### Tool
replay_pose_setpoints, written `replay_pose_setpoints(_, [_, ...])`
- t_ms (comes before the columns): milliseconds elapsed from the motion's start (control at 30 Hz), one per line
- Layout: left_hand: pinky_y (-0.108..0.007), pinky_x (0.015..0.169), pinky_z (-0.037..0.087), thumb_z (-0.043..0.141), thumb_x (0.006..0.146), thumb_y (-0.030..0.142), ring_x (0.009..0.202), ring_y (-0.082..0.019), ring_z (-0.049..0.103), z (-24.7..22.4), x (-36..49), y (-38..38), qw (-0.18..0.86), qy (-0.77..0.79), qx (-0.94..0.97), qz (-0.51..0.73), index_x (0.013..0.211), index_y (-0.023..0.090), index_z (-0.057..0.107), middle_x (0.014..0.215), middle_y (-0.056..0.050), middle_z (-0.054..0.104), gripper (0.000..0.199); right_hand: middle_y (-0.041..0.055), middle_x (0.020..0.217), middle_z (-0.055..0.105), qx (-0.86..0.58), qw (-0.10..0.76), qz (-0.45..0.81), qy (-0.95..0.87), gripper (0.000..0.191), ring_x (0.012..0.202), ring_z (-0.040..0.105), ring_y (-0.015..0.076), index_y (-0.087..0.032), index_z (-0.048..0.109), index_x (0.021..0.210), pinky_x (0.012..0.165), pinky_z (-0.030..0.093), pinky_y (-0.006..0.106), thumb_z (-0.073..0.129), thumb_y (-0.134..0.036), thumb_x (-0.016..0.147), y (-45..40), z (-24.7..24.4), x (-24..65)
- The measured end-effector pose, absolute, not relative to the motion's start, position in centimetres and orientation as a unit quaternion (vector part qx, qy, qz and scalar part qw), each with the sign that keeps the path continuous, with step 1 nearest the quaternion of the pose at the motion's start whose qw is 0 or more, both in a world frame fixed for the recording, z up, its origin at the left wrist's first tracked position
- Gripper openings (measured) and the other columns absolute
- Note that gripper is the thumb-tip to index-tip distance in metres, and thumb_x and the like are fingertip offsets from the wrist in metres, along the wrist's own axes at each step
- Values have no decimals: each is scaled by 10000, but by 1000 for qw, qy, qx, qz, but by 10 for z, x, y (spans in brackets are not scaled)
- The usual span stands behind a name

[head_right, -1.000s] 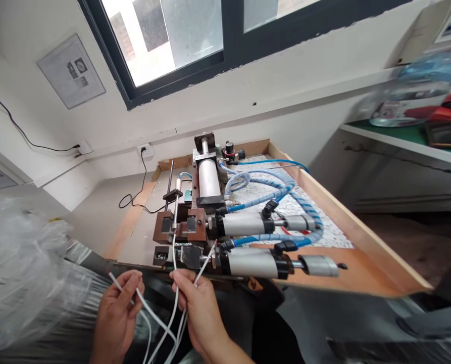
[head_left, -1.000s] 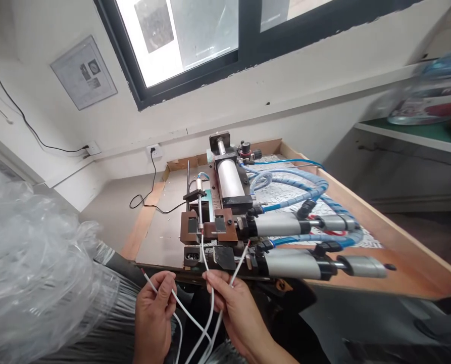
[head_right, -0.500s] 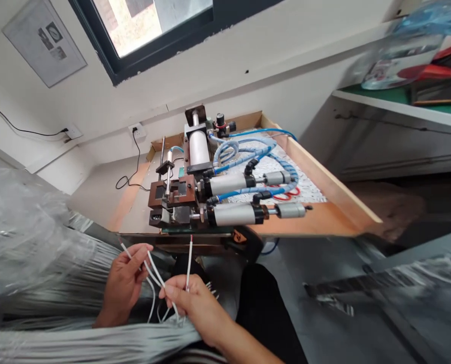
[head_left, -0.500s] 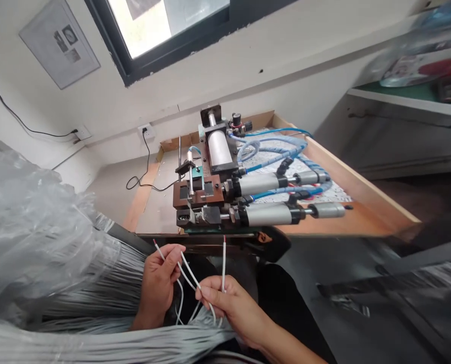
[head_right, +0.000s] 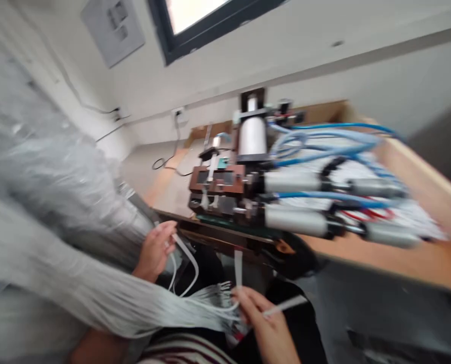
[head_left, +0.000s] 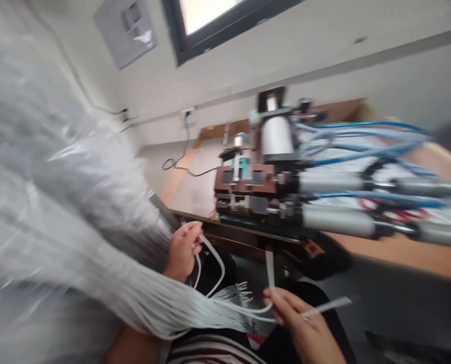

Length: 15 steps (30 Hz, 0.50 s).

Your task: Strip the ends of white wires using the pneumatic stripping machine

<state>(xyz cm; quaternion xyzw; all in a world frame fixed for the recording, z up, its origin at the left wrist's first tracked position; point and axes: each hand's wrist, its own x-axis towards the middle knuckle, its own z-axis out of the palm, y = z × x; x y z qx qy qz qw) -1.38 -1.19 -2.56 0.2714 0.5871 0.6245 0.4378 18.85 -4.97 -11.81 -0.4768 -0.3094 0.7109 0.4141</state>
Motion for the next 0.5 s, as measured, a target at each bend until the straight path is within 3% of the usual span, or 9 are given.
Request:
replay_pose_setpoints(100, [-220, 525, 382, 715, 530, 297, 714, -162, 584, -30, -25, -20, 454, 603, 233, 613, 818, 176, 647, 776, -53, 641, 320, 24, 640, 649, -559, 404, 705, -164, 298, 604, 581, 196, -179, 652, 626, 547, 479, 299, 775, -342, 409, -53, -165, 204])
replay_pose_setpoints(200, [-279, 642, 413, 699, 527, 392, 893, -231, 570, -30, -44, -37, 487, 607, 201, 595, 751, 190, 672, 894, -80, 662, 302, 55, 685, 686, -572, 311, 747, -130, 279, 689, 627, 237, -184, 645, 656, 623, 505, 343, 757, -344, 457, -67, -187, 208])
replay_pose_setpoints(300, [-398, 681, 428, 559, 559, 600, 833, -293, 600, -25, -64, -65, 608, 543, 192, 546, 657, 135, 676, 797, -134, 677, 489, 71, 684, 695, -548, 151, 800, -190, 238, 708, 639, 235, -171, 642, 711, 635, 499, 331, 723, -316, 541, -85, -188, 194])
replay_pose_setpoints(367, [-418, 694, 424, 512, 601, 611, 762, -276, 616, -23, -71, -84, 639, 481, 217, 560, 654, 130, 675, 713, -121, 680, 510, 73, 637, 681, -516, 77, 808, -275, 186, 658, 635, 223, -148, 639, 676, 594, 492, 311, 693, -301, 584, -90, -187, 175])
replay_pose_setpoints(500, [-345, 534, 415, 450, 713, 518, 439, -153, 523, -24, -59, -91, 579, 447, 273, 625, 523, 166, 621, 395, -14, 528, 434, 69, 552, 637, -483, 91, 781, -386, 126, 533, 595, 193, -145, 593, 588, 490, 462, 293, 657, -253, 584, -72, -199, 137])
